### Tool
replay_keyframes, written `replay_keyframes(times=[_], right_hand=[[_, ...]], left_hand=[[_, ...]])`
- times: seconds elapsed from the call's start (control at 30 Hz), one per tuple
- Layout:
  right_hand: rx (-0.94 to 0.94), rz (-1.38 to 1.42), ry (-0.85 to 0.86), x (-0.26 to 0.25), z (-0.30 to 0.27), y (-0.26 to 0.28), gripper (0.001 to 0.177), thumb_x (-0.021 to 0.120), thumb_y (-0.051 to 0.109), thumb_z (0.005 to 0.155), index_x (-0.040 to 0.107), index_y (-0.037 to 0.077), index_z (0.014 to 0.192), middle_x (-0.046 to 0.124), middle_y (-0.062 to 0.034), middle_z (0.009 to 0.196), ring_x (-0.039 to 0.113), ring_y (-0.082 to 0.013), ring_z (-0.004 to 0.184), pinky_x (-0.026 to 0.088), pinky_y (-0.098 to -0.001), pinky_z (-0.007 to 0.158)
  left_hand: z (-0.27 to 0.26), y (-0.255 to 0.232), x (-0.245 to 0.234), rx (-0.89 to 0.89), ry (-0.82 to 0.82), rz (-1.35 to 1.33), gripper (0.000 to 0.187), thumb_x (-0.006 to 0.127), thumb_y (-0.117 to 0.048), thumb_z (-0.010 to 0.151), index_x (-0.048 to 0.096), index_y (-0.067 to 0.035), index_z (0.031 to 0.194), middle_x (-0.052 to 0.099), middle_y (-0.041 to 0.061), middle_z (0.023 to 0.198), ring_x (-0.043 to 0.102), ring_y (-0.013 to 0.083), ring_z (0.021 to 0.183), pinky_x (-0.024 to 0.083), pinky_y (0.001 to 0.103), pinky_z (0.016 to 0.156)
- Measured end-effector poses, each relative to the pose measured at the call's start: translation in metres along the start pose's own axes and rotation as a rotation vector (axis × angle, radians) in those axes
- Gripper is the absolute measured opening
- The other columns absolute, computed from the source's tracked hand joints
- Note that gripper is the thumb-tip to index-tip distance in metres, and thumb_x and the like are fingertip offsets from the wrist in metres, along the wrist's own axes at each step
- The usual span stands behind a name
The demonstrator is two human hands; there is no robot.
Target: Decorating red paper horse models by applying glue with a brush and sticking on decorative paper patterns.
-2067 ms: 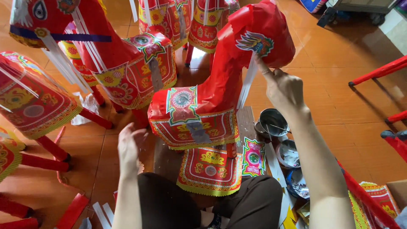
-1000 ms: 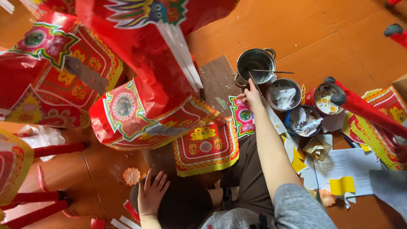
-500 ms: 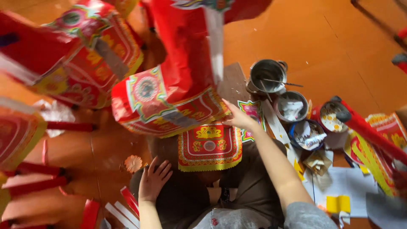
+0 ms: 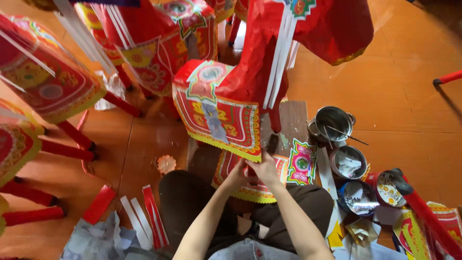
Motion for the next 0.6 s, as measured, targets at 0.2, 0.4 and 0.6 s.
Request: replay_keyframes(times=[0.2, 0.4, 0.6], right_hand=[[0.157, -0.085, 0.386, 0.006, -0.007, 0.030, 0.111, 0.089, 0.049, 0.059, 0.033, 0.024, 0.152, 0.064, -0.0144, 0.126, 0.058, -0.0350, 0.119, 0.048, -0.0476, 0.101], [-0.034, -0.103, 0.071, -0.064, 0.076, -0.006, 0.102, 0.083, 0.010, 0.064, 0.030, 0.007, 0.151, 0.047, -0.0266, 0.135, 0.047, -0.0449, 0.127, 0.037, -0.0506, 0.110], [-0.070, -0.252, 0.490, 0.013, 0.105, -0.144, 0.043, 0.078, 0.024, 0.065, 0.072, 0.000, 0.100, 0.066, -0.0286, 0.084, 0.059, -0.0335, 0.077, 0.040, -0.0491, 0.074]], left_hand=[[-0.013, 0.008, -0.007, -0.033, -0.292, 0.060, 0.067, 0.087, 0.000, 0.066, 0.053, -0.012, 0.123, 0.070, 0.013, 0.113, 0.062, 0.0246, 0.115, 0.045, 0.042, 0.105], [-0.056, 0.011, -0.035, -0.127, -0.268, 0.122, 0.068, 0.092, -0.007, 0.064, 0.057, -0.009, 0.121, 0.069, 0.014, 0.112, 0.061, 0.0253, 0.116, 0.043, 0.046, 0.102], [-0.087, 0.002, -0.059, -0.039, -0.314, 0.212, 0.075, 0.098, -0.011, 0.056, 0.060, 0.001, 0.120, 0.067, 0.023, 0.114, 0.059, 0.0406, 0.115, 0.043, 0.055, 0.100]])
Point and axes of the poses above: each hand's wrist, its own z-axis towards the middle knuckle, its own x-axis out of the palm, y = z × x, the point moved 7 cm from there along z, towards the middle knuckle
